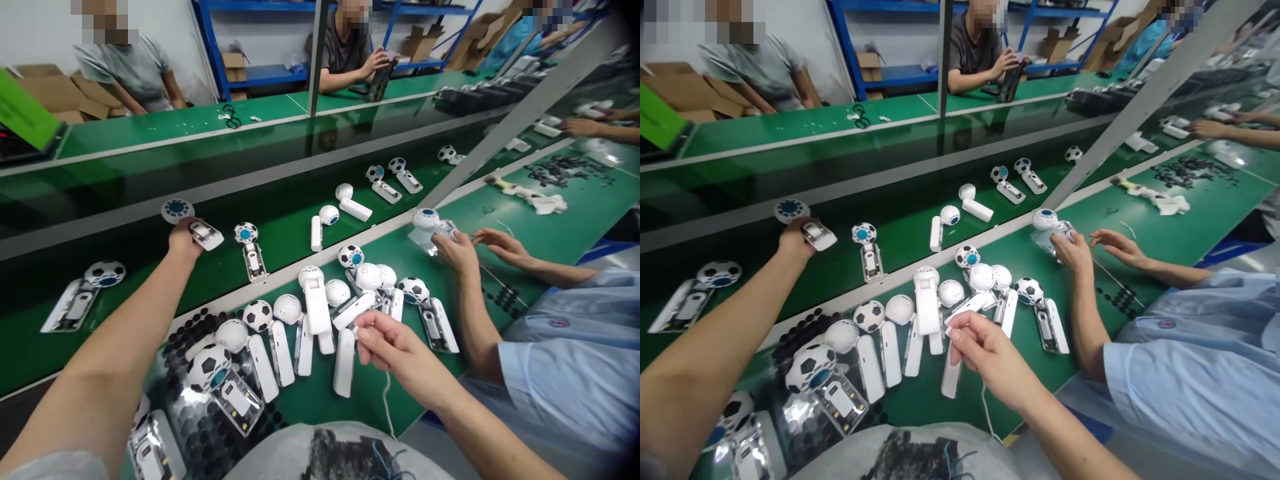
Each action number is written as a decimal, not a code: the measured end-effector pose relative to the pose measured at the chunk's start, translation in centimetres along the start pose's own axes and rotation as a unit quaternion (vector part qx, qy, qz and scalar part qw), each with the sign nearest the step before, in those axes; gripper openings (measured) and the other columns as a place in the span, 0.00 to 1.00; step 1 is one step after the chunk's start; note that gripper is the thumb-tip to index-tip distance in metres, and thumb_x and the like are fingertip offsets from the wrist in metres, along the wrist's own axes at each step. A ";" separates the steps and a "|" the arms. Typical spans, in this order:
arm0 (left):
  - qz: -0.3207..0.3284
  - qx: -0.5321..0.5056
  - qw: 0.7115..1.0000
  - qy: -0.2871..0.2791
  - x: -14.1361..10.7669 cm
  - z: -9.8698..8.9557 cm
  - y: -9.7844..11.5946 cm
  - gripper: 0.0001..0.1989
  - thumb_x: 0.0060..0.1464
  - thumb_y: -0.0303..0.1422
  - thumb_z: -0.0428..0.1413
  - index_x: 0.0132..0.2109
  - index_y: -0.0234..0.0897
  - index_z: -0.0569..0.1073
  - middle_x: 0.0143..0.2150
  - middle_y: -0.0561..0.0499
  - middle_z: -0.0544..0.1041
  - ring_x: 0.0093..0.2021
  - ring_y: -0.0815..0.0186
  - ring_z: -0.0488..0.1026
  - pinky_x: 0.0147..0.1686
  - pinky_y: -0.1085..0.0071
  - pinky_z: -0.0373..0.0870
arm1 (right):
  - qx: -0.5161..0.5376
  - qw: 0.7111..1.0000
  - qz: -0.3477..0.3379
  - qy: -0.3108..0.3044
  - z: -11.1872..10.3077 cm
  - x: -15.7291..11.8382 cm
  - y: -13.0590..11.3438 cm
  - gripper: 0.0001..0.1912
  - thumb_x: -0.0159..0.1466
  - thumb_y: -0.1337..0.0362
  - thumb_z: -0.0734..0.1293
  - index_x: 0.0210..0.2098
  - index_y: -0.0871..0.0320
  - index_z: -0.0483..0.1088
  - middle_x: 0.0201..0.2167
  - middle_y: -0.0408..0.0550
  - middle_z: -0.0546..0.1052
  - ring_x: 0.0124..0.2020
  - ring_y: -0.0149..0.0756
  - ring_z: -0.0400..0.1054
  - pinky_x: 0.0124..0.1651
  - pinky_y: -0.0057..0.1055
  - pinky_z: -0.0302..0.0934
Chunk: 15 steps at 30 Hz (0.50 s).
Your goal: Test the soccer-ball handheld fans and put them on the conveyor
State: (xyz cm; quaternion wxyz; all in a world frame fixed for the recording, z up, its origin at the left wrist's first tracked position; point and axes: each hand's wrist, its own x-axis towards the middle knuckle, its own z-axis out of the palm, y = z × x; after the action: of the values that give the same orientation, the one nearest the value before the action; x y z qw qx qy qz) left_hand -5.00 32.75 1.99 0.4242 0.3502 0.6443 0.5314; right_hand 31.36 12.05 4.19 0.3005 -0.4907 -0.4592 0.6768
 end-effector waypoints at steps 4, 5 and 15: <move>-0.082 -0.092 0.991 -0.054 -8.2 0.4 0.6 0.11 0.52 0.31 0.50 0.39 0.29 0.71 0.27 0.48 0.72 0.25 0.67 0.70 0.27 0.69 0.71 | -0.008 0.999 -0.033 -0.037 1.3 0.0 -0.2 0.12 0.61 0.54 0.60 0.34 0.58 0.60 0.19 0.38 0.67 0.17 0.25 0.47 0.22 0.26 0.41; -0.134 -0.137 0.976 -0.100 -10.7 0.9 0.6 0.10 0.49 0.32 0.53 0.38 0.30 0.72 0.26 0.48 0.73 0.24 0.67 0.70 0.26 0.70 0.71 | -0.016 0.998 -0.040 -0.045 1.7 0.0 -0.3 0.11 0.62 0.55 0.60 0.33 0.58 0.60 0.19 0.38 0.68 0.17 0.25 0.48 0.22 0.25 0.42; -0.224 -0.220 0.897 -0.310 -26.1 6.8 -0.1 0.18 0.33 0.36 0.66 0.33 0.32 0.74 0.25 0.48 0.74 0.24 0.66 0.71 0.26 0.71 0.71 | -0.076 0.985 -0.140 -0.068 4.4 -1.9 -0.8 0.05 0.62 0.63 0.60 0.32 0.58 0.61 0.21 0.39 0.70 0.24 0.28 0.63 0.30 0.27 0.56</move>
State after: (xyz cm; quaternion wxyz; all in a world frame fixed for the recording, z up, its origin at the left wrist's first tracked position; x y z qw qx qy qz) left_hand 11.53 11.76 5.96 0.7767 0.2415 0.4077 0.4150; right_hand 27.85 9.33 6.10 0.3222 -0.3954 -0.5927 0.6234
